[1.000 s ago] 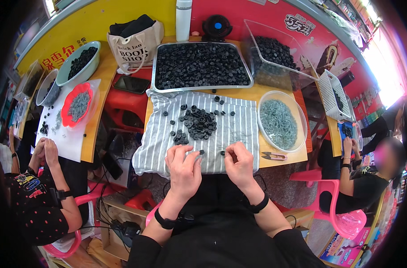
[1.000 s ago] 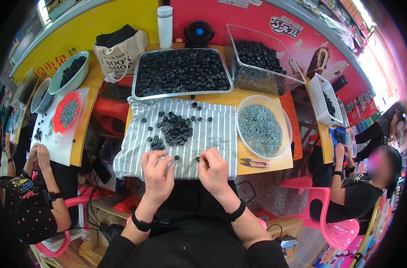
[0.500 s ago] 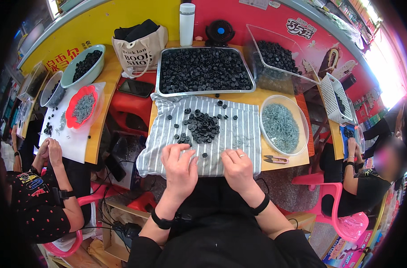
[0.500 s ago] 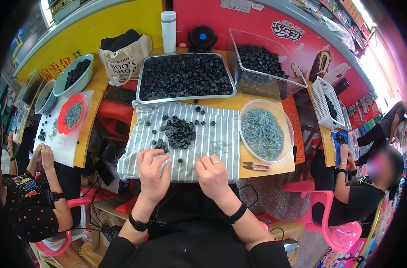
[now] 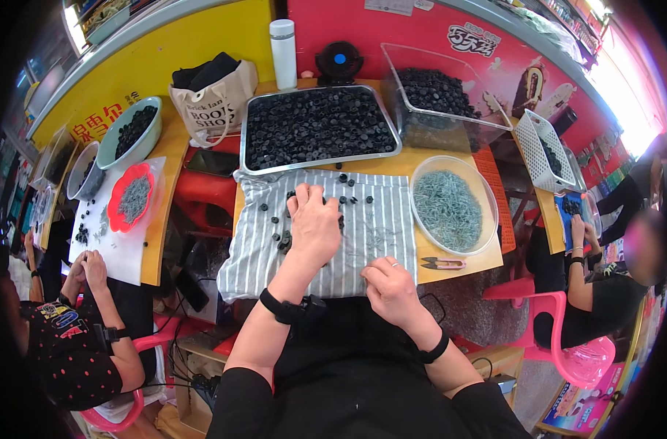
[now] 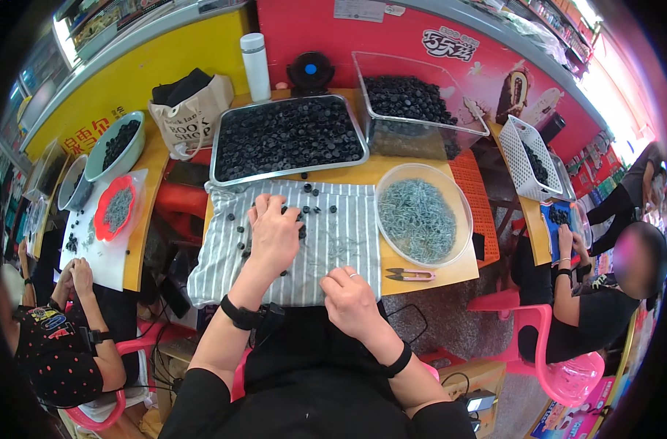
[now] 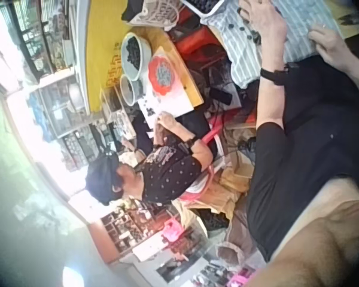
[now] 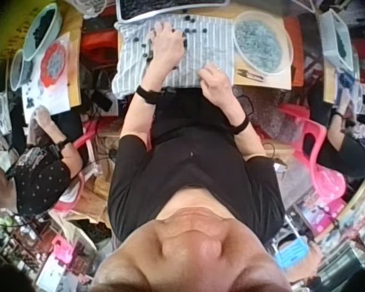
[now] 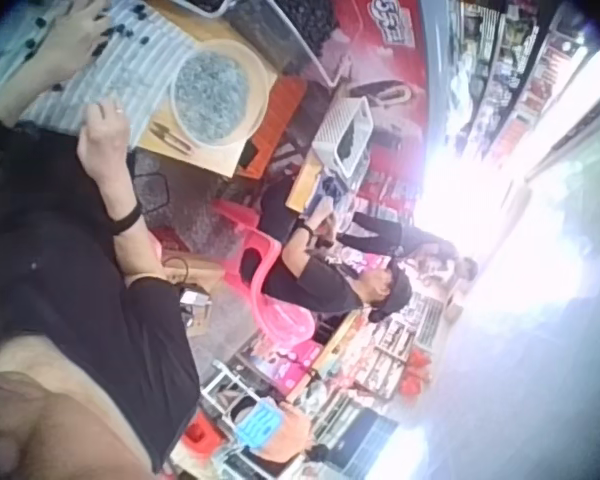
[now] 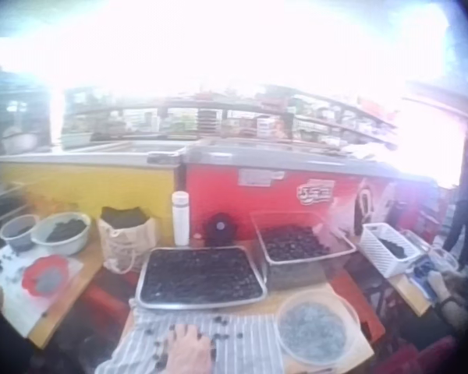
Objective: Manually assembling small black plastic components by inserting blue plastic rings.
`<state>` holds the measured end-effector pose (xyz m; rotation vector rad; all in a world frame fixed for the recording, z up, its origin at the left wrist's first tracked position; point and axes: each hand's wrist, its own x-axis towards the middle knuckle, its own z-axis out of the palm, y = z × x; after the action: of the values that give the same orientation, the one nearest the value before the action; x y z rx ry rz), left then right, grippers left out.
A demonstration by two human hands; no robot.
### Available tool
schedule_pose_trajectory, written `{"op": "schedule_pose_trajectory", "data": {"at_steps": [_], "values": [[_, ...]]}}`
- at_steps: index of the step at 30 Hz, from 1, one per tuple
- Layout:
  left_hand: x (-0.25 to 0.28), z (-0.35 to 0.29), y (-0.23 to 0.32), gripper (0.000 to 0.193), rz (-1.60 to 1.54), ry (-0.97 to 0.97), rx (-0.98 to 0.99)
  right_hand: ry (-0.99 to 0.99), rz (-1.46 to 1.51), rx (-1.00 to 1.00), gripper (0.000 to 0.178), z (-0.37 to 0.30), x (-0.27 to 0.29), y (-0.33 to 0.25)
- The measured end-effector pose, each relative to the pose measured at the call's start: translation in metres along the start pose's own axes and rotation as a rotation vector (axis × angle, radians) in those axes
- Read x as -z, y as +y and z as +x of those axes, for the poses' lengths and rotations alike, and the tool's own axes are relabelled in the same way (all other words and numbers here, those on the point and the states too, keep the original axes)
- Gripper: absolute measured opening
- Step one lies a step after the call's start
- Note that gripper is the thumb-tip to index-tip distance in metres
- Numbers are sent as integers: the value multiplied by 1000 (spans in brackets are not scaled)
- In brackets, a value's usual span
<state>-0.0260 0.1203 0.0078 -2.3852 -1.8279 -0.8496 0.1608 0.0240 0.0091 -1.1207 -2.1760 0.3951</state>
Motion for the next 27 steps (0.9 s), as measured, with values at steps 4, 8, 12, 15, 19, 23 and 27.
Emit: {"op": "schedule_pose_trajectory", "data": {"at_steps": [4,8,12,15,19,23,27], "values": [[2,3,3,22,-25,131,-112,93,56,-42,30,-1,-2,4],[20,-3,6,25,-445,231,-68,132,65,-48,31,-2,-6,5],[10,-12,-10,22,-800,73,186,170,72,-49,28,-5,-7,4],[14,-17,-11,19,-949,161,257,191,95,-36,23,-9,-10,5],[22,-26,-9,17,-816,166,224,205,49,-24,19,-13,-16,4],[31,-30,-6,19,-1172,31,442,224,36,-30,19,-14,-16,3],[29,-38,-15,19,-1202,-33,433,222,46,-25,21,-15,-17,3]]}}
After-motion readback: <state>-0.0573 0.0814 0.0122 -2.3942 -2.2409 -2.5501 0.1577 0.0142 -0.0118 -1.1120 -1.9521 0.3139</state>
